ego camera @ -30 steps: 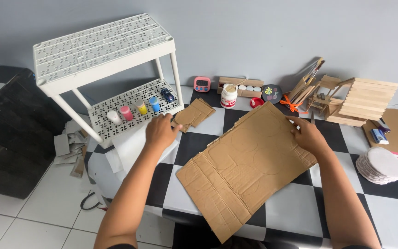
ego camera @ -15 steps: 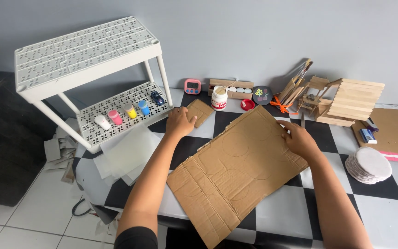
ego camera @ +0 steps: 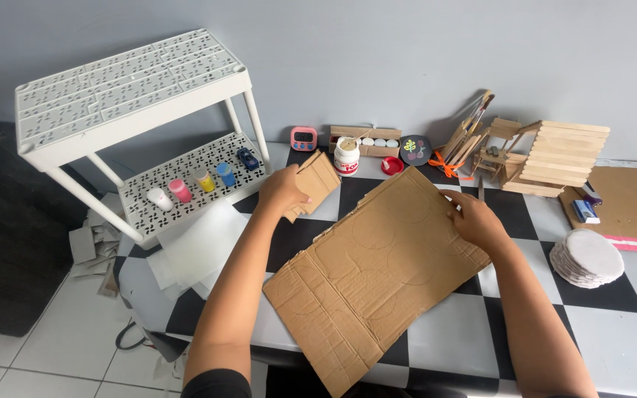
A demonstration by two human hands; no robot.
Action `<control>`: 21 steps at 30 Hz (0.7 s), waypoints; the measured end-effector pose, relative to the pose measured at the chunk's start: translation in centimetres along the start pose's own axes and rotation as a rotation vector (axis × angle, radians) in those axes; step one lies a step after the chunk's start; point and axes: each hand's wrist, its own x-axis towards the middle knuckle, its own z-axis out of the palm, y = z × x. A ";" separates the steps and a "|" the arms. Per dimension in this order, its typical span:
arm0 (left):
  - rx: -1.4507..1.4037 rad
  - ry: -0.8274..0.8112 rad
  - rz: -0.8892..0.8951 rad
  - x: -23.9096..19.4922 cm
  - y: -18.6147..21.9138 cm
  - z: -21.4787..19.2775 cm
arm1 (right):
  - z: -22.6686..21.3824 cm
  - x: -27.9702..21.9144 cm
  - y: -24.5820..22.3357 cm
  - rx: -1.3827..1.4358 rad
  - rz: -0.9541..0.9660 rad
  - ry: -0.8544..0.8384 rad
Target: Using scissors to cut a circular shape out of a piece of cardboard on a checkered table.
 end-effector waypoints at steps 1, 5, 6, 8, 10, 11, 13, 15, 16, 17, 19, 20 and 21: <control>0.000 -0.001 -0.002 0.0 0.2 0.7 | 0.1 0.1 0.0 0.001 0.000 -0.002; 0.245 0.070 0.168 -1.3 1.9 2.1 | 0.8 0.5 0.5 0.000 -0.007 -0.003; 0.245 0.030 0.202 -1.8 2.6 2.0 | 0.9 0.7 0.6 -0.011 -0.010 -0.005; 0.237 0.027 0.207 -2.1 2.7 2.3 | 0.9 0.4 0.4 -0.004 -0.008 -0.010; 0.231 0.023 0.213 -2.2 2.4 2.7 | 0.9 0.3 0.3 0.005 -0.005 -0.015; 0.221 0.019 0.217 -2.1 2.1 2.9 | 0.9 0.3 0.3 -0.001 -0.013 -0.015; 0.210 0.013 0.216 -2.2 1.5 3.1 | 0.9 0.1 0.1 -0.007 -0.023 -0.019; 0.222 0.023 0.236 -2.3 1.1 2.9 | 1.0 0.0 -0.3 -0.029 -0.035 -0.040; 0.222 0.024 0.234 -3.3 1.6 2.3 | 1.7 0.3 0.2 -0.028 -0.036 -0.041; 0.127 0.061 0.228 -4.3 2.1 1.6 | 2.4 0.7 0.7 -0.123 -0.082 -0.017; 0.032 0.098 0.222 -5.8 2.8 1.0 | 4.3 1.3 1.8 -0.217 -0.127 0.008; -0.223 0.122 0.228 -6.3 3.0 1.1 | 5.5 1.8 2.3 -0.263 -0.161 0.123; -0.477 0.147 0.231 -6.8 3.2 1.2 | 6.6 2.2 2.9 -0.308 -0.194 0.238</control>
